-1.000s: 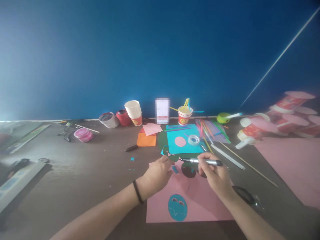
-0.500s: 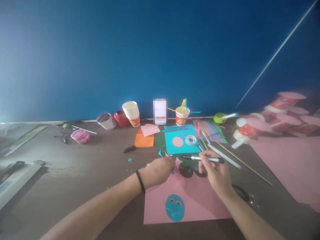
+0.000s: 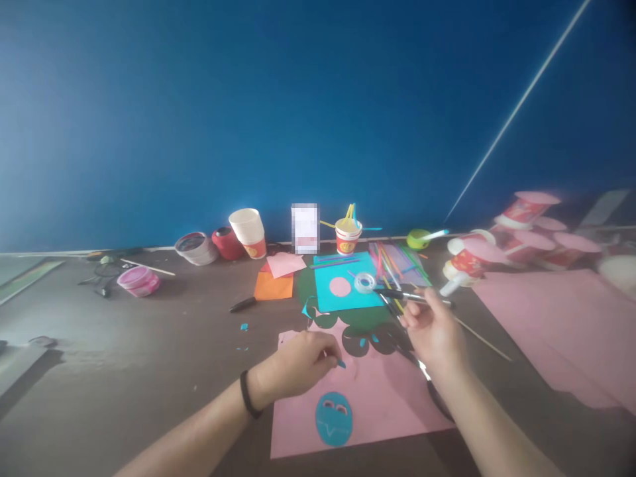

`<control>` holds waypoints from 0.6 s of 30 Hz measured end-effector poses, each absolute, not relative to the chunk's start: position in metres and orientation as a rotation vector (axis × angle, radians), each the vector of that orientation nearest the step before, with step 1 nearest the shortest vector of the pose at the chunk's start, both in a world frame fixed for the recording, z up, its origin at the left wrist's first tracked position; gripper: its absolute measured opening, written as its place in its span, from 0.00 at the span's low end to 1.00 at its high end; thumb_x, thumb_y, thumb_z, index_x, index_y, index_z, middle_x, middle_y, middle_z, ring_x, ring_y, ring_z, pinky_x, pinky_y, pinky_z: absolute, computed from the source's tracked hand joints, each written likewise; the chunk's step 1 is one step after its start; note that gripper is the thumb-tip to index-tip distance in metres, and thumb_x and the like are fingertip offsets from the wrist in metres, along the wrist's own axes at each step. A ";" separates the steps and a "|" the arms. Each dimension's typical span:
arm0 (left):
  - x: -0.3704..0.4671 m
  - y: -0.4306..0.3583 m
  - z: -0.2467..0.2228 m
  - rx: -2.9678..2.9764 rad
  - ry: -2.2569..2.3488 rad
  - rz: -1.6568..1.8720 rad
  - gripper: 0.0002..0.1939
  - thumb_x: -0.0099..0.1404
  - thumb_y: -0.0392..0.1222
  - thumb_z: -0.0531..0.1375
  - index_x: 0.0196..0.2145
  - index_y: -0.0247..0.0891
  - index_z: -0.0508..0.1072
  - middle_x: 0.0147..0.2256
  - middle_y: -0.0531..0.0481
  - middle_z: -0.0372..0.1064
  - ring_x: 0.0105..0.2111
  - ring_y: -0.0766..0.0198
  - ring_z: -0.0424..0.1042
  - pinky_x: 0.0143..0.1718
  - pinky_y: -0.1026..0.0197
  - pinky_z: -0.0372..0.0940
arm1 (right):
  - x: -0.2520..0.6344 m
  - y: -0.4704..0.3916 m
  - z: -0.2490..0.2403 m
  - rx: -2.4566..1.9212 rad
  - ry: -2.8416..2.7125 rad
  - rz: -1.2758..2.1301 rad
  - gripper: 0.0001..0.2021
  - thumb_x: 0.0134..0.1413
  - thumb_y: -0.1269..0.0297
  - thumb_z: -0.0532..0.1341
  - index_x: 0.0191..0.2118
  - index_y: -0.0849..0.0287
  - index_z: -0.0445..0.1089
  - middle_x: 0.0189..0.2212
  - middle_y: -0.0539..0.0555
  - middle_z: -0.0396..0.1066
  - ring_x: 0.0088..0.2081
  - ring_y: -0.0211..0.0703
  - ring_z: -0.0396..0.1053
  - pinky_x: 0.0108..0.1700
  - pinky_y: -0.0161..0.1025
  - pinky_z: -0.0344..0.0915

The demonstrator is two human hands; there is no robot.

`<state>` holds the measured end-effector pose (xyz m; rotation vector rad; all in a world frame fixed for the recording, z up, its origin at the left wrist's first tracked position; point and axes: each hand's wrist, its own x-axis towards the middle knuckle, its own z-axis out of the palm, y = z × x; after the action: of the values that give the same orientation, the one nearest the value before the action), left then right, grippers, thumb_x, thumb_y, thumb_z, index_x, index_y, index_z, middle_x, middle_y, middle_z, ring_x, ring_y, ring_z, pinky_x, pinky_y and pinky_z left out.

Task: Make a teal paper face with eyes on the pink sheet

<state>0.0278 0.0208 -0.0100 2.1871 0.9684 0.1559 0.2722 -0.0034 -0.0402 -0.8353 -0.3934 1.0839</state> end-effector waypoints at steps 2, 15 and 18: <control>0.033 0.016 -0.015 2.218 0.940 0.141 0.11 0.57 0.33 0.52 0.30 0.43 0.74 0.29 0.55 0.72 0.29 0.65 0.69 0.29 0.67 0.59 | 0.281 -0.004 -0.034 -0.820 -0.361 1.006 0.09 0.49 0.58 0.61 0.29 0.57 0.65 0.13 0.42 0.60 0.14 0.30 0.55 0.19 0.30 0.57; 0.045 0.015 -0.040 2.360 0.951 0.117 0.15 0.55 0.31 0.51 0.32 0.43 0.75 0.32 0.53 0.71 0.33 0.64 0.69 0.35 0.65 0.61 | 0.280 -0.003 -0.036 -0.899 -0.455 0.844 0.07 0.50 0.62 0.61 0.29 0.59 0.66 0.13 0.43 0.61 0.14 0.30 0.56 0.19 0.31 0.56; 0.047 0.015 -0.038 2.364 1.010 0.124 0.15 0.55 0.30 0.53 0.37 0.42 0.73 0.33 0.53 0.70 0.32 0.64 0.69 0.33 0.65 0.62 | 0.278 -0.003 -0.038 -0.918 -0.474 0.848 0.07 0.51 0.61 0.61 0.29 0.59 0.66 0.13 0.43 0.60 0.14 0.31 0.55 0.19 0.31 0.56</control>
<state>0.0465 0.0146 -0.0376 2.3641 1.0102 0.1238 0.2777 -0.0026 -0.0377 -0.9184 -0.4741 0.8480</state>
